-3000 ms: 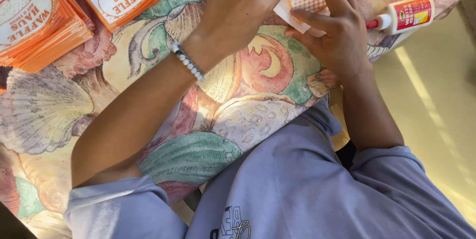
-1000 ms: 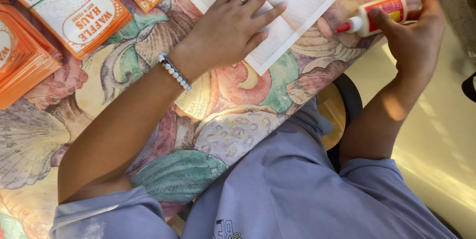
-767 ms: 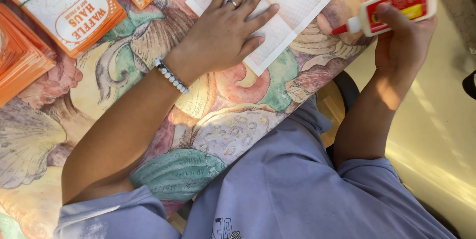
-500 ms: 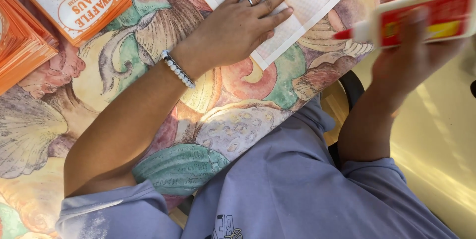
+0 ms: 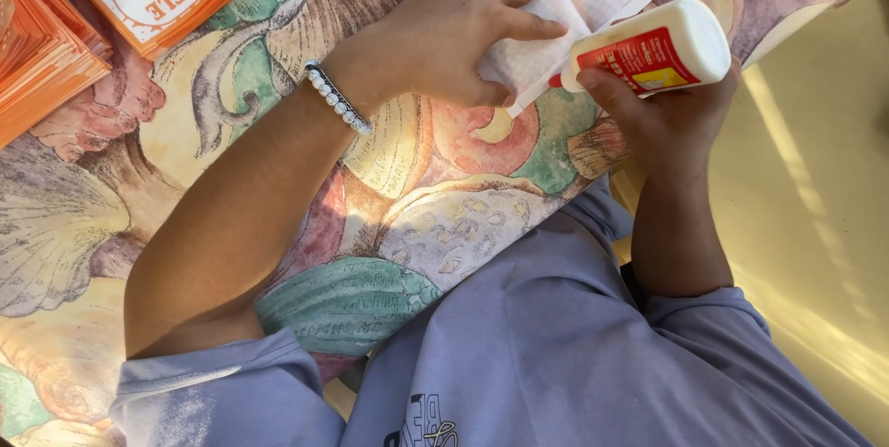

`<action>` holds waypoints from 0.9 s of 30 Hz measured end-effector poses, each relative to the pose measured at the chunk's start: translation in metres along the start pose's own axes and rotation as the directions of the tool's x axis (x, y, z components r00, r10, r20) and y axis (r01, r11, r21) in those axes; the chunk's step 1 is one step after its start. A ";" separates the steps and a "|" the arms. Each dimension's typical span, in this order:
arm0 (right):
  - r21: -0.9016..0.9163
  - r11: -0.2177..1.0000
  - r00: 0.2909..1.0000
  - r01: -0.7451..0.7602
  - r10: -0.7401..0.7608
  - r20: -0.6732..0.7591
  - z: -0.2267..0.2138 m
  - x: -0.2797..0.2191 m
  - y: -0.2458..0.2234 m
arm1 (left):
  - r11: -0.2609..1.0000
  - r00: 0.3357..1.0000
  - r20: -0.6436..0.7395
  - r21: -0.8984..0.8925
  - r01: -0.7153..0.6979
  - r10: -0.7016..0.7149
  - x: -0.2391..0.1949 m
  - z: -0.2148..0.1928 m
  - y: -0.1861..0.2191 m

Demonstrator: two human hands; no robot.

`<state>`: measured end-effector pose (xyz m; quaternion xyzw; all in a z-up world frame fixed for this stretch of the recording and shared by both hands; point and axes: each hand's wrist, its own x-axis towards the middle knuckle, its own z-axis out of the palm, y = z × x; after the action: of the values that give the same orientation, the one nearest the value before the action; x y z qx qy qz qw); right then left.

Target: Applying glue to paper templates and folding them to assemble small bags.

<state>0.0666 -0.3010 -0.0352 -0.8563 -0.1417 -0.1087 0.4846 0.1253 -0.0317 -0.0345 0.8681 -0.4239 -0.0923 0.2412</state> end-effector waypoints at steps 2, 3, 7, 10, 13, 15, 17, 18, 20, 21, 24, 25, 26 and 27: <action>0.015 0.996 0.991 0.083 -0.081 -0.107 0.008 -0.004 0.002 | 0.999 1.000 -0.011 0.041 -0.003 0.004 0.001 0.002 -0.002; 0.013 0.997 0.991 0.082 -0.080 -0.106 0.013 -0.008 0.000 | 0.999 1.000 -0.012 0.039 -0.004 0.004 0.001 0.002 -0.002; 0.188 0.979 0.990 0.084 -0.060 -0.130 0.030 -0.019 -0.020 | 1.000 1.000 -0.017 0.028 -0.006 0.007 0.000 0.006 -0.006; 0.184 0.979 0.995 0.084 -0.073 -0.070 0.036 -0.020 -0.027 | 0.999 0.999 -0.045 0.023 -0.030 0.031 0.001 0.007 -0.008; 0.126 0.989 0.992 0.083 -0.069 -0.106 0.036 -0.018 -0.020 | 0.998 0.993 -0.101 0.014 -0.064 0.065 0.001 0.013 -0.013; 0.081 0.994 0.986 0.070 -0.057 -0.154 0.035 -0.014 -0.012 | 0.995 0.983 -0.152 0.018 -0.099 0.100 0.000 0.017 -0.015; 0.173 0.981 0.952 0.086 -0.030 -0.303 0.034 -0.005 -0.003 | 0.996 0.985 -0.148 0.004 -0.093 0.092 0.000 0.016 -0.014; 0.173 0.981 0.953 0.086 -0.030 -0.302 0.031 -0.006 0.007 | 0.996 0.985 -0.149 0.003 -0.092 0.092 0.000 0.015 -0.013; 0.122 0.973 0.932 0.196 -0.146 -0.333 0.024 -0.008 0.026 | 0.996 0.988 -0.131 0.017 -0.083 0.084 -0.001 0.014 -0.012; 0.121 0.973 0.932 0.195 -0.145 -0.333 0.030 -0.010 0.013 | 0.996 0.988 -0.131 0.016 -0.083 0.085 -0.001 0.014 -0.013; 0.286 0.952 0.968 0.107 -0.034 -0.248 0.042 -0.023 -0.010 | 0.995 0.984 -0.151 -0.013 -0.100 0.097 0.000 0.015 -0.013; 0.195 0.980 0.967 0.038 0.013 -0.253 0.044 -0.030 -0.008 | 0.996 0.986 -0.143 -0.018 -0.092 0.089 0.000 0.014 -0.012; 0.103 0.994 0.963 -0.031 0.057 -0.264 0.046 -0.036 -0.006 | 0.996 0.988 -0.134 -0.021 -0.084 0.081 0.000 0.013 -0.011; 0.102 0.994 0.963 -0.032 0.059 -0.263 0.045 -0.031 -0.012 | 0.996 0.988 -0.134 -0.023 -0.084 0.080 0.000 0.011 -0.010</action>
<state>0.0361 -0.2607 -0.0587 -0.8124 -0.0608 -0.2044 0.5427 0.1279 -0.0303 -0.0491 0.8507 -0.4410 -0.0304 0.2846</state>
